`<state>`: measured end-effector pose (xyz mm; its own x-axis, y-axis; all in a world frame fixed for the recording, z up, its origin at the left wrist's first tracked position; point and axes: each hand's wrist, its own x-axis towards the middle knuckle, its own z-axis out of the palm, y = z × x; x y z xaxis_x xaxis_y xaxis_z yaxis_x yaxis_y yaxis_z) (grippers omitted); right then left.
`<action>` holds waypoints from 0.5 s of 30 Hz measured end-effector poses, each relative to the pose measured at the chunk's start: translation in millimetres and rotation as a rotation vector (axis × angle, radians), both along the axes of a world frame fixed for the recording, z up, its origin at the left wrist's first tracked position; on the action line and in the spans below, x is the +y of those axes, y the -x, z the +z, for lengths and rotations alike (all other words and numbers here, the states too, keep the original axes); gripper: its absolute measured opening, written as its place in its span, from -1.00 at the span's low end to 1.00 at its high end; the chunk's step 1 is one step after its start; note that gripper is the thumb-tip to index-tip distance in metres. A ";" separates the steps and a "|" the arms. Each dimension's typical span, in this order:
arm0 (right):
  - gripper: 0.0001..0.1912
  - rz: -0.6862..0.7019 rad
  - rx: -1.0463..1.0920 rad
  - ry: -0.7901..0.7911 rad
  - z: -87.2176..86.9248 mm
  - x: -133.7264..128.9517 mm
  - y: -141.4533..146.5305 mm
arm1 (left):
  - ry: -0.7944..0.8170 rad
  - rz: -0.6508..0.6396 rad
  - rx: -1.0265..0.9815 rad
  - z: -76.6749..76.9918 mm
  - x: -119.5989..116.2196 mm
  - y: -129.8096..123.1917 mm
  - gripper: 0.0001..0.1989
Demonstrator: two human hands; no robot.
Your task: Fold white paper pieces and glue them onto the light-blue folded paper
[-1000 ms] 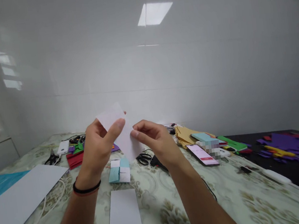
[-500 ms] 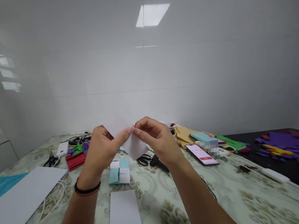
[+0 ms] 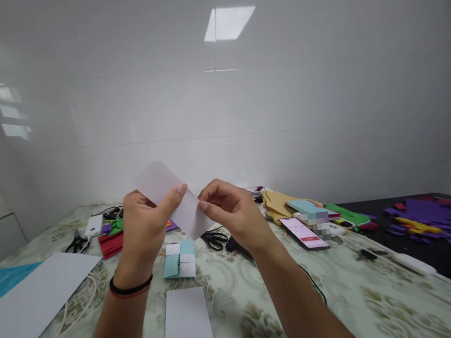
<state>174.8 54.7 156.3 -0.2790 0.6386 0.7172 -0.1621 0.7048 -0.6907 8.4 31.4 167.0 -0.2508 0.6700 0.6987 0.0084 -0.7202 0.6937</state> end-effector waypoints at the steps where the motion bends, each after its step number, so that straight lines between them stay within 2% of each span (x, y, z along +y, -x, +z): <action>1: -0.86 0.005 -0.005 0.002 -0.3 0.4 -0.1 | -0.029 0.009 -0.053 -0.2 2.1 0.8 -0.76; 6: -0.86 0.004 -0.021 0.015 -2.3 5.0 -3.6 | -0.194 0.000 -0.342 9.1 7.5 10.0 -0.87; 8: -0.86 -0.011 -0.026 0.023 -2.5 6.8 -5.8 | -0.248 0.035 -0.406 13.4 8.3 16.9 -0.89; 12: -0.88 -0.080 0.015 -0.024 -2.4 6.2 -5.1 | -0.167 0.118 -0.274 11.7 11.4 25.3 -0.86; 15: -0.90 -0.127 0.047 -0.084 -3.0 3.3 -0.4 | -0.055 0.033 -0.136 5.1 10.6 19.2 -0.79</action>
